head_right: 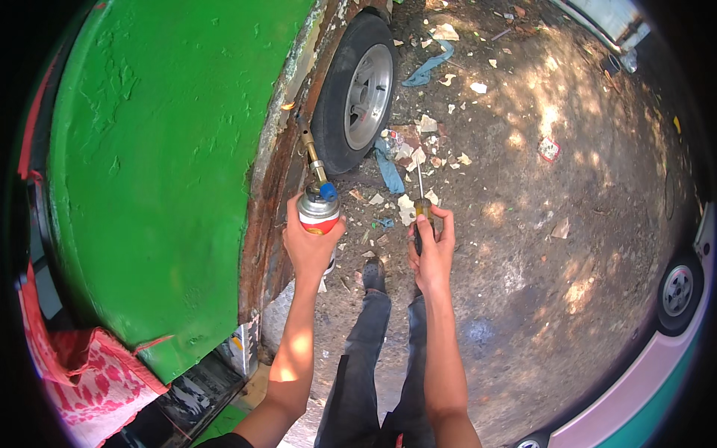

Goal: The person uses a blowtorch to heat a section of a green vehicle panel, then scrapes the heated area with a screwdriver. The person then uses a hammer to tap the panel along the edge.

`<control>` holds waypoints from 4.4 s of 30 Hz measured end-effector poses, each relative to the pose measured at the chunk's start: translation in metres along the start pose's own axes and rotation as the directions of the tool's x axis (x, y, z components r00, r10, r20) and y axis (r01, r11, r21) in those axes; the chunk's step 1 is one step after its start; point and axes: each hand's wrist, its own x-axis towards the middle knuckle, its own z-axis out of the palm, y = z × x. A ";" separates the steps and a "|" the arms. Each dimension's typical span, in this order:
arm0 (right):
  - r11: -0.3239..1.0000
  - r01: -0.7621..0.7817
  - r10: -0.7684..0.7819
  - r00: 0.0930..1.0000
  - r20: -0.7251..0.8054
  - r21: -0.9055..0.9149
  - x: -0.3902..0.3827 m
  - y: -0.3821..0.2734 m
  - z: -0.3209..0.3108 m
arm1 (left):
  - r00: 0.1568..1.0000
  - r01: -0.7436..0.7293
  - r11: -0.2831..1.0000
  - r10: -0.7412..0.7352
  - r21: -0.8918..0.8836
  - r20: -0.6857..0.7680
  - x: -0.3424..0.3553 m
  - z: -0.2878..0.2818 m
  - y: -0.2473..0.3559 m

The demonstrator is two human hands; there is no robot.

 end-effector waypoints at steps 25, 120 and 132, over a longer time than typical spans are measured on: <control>0.998 -0.035 0.038 0.998 0.041 -0.058 -0.007 -0.009 -0.007 | 0.998 0.061 0.996 -0.059 0.066 -0.027 -0.034 -0.014 -0.003; 0.901 0.188 -0.119 0.974 0.195 -0.390 -0.377 -0.103 -0.015 | 0.922 -0.141 0.857 0.296 -0.496 0.248 -0.277 -0.273 0.051; 0.949 0.162 -0.133 0.983 0.123 -0.270 -0.500 0.049 0.001 | 0.867 -0.206 0.790 0.421 -0.578 0.266 -0.358 -0.380 -0.055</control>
